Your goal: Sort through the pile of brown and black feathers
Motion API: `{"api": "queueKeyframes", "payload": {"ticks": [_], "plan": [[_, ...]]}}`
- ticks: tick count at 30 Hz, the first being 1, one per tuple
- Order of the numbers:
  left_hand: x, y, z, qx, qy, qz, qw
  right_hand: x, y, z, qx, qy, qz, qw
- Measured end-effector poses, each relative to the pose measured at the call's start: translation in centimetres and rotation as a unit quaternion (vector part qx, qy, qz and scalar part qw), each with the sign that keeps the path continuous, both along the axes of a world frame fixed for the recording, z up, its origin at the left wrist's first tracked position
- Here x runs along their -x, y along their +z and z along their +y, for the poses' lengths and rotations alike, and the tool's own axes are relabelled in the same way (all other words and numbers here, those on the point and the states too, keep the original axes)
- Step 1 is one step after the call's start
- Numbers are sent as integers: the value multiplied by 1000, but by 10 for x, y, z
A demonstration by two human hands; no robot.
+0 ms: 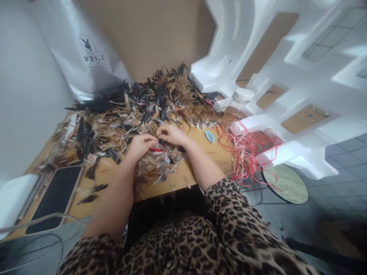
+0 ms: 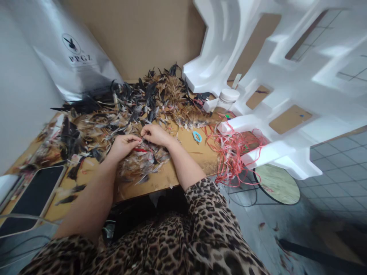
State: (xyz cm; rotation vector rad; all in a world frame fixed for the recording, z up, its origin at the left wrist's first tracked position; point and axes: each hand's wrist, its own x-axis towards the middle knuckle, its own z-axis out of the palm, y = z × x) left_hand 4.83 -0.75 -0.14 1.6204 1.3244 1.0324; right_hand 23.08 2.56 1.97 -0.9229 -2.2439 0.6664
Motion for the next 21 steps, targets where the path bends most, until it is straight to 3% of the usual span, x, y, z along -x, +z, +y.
{"api": "queueKeyframes", "payload": {"ticks": [12,21], "plan": [[-1,-2,0,20,1,-8,1000,4,-8,2,-43,7,-41,998],[3,-2,5,93,45,-91,990,5,-5,0,-32,-8,-21,999]]}}
